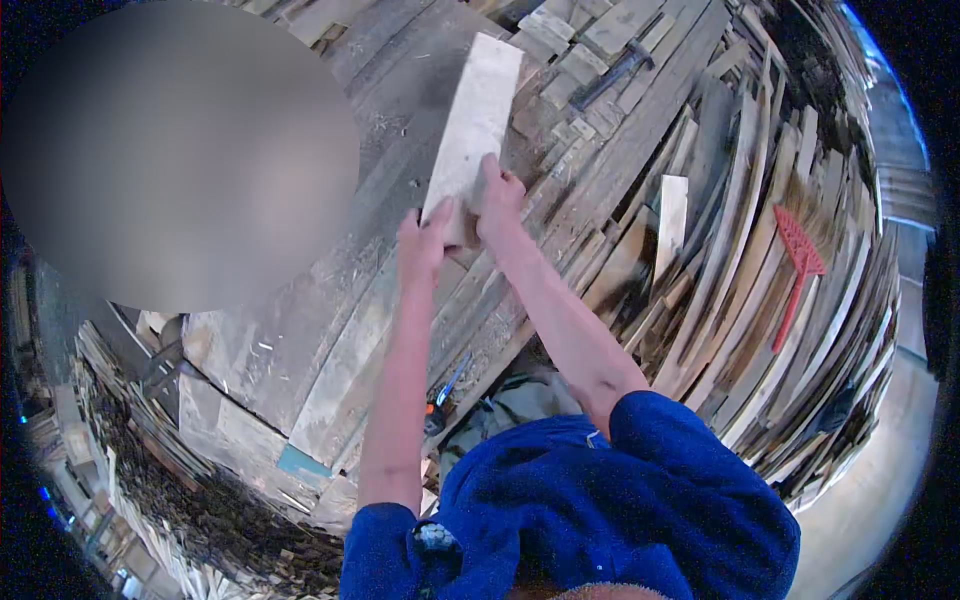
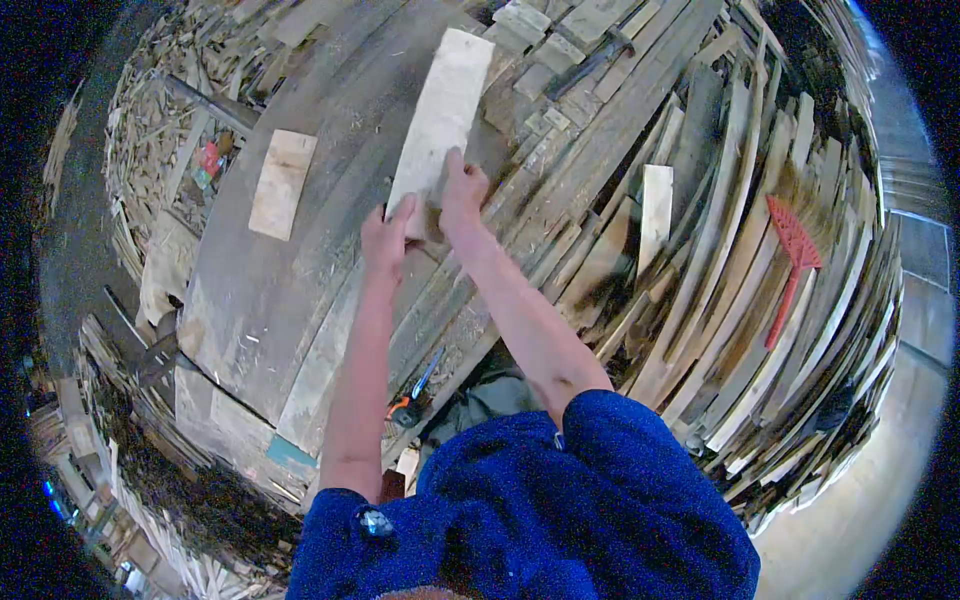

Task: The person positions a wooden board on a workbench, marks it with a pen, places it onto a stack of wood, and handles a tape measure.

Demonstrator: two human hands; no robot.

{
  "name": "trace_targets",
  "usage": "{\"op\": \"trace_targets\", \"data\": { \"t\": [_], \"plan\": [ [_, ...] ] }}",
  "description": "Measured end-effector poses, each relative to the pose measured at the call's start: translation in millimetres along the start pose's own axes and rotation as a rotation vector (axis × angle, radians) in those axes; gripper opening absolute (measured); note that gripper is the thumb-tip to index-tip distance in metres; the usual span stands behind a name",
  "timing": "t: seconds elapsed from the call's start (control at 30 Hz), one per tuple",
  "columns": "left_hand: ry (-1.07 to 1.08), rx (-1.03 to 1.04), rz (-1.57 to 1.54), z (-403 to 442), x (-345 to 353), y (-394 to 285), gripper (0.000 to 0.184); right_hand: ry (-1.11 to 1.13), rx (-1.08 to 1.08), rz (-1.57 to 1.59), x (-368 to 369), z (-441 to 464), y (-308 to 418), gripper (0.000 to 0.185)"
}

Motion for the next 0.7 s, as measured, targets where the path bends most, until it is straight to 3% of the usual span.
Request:
{"op": "trace_targets", "data": {
  "t": [0.13,0.27,0.33,0.4,0.47,0.53,0.6,0.67,0.7],
  "plan": [
    [0.049,0.056,-0.107,60,10,-4,0.056,-0.099,-0.020,0.010,1,67,-12,0.052],
    [-0.089,0.118,-0.185,88,2,-11,0.046,-0.009,0.043,0.020,13,68,0,0.045],
    [-0.051,0.080,-0.117,105,-2,-10,0.046,0.060,0.057,0.075,7,68,2,0.041],
    [-0.021,0.033,-0.067,124,-7,3,0.046,0.279,-0.277,-0.266,9,74,39,0.037],
    [0.052,0.039,-0.031,143,-8,19,0.046,0.213,-0.688,-0.735,16,68,111,0.026],
    [0.062,0.038,-0.051,136,-9,10,0.045,0.378,-0.662,-0.923,33,122,122,0.031],
    [0.081,0.039,-0.059,139,-11,16,0.044,0.164,-1.153,-1.430,61,124,175,0.048],
    [0.090,0.110,0.227,155,-14,29,0.044,0.235,-1.085,-1.502,77,168,183,0.054],
    [0.090,0.105,0.223,153,-15,28,0.044,0.297,-1.010,-1.565,80,183,177,0.059]
  ]
}}
Point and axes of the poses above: each hand's wrist, its own z-axis towards the middle knuckle, its own x-axis out of the palm, y = z × x, the point moved 10 cm from there along z, towards the middle knuckle, and after that the axes turned 6 degrees about y, right-handed, at the moved point
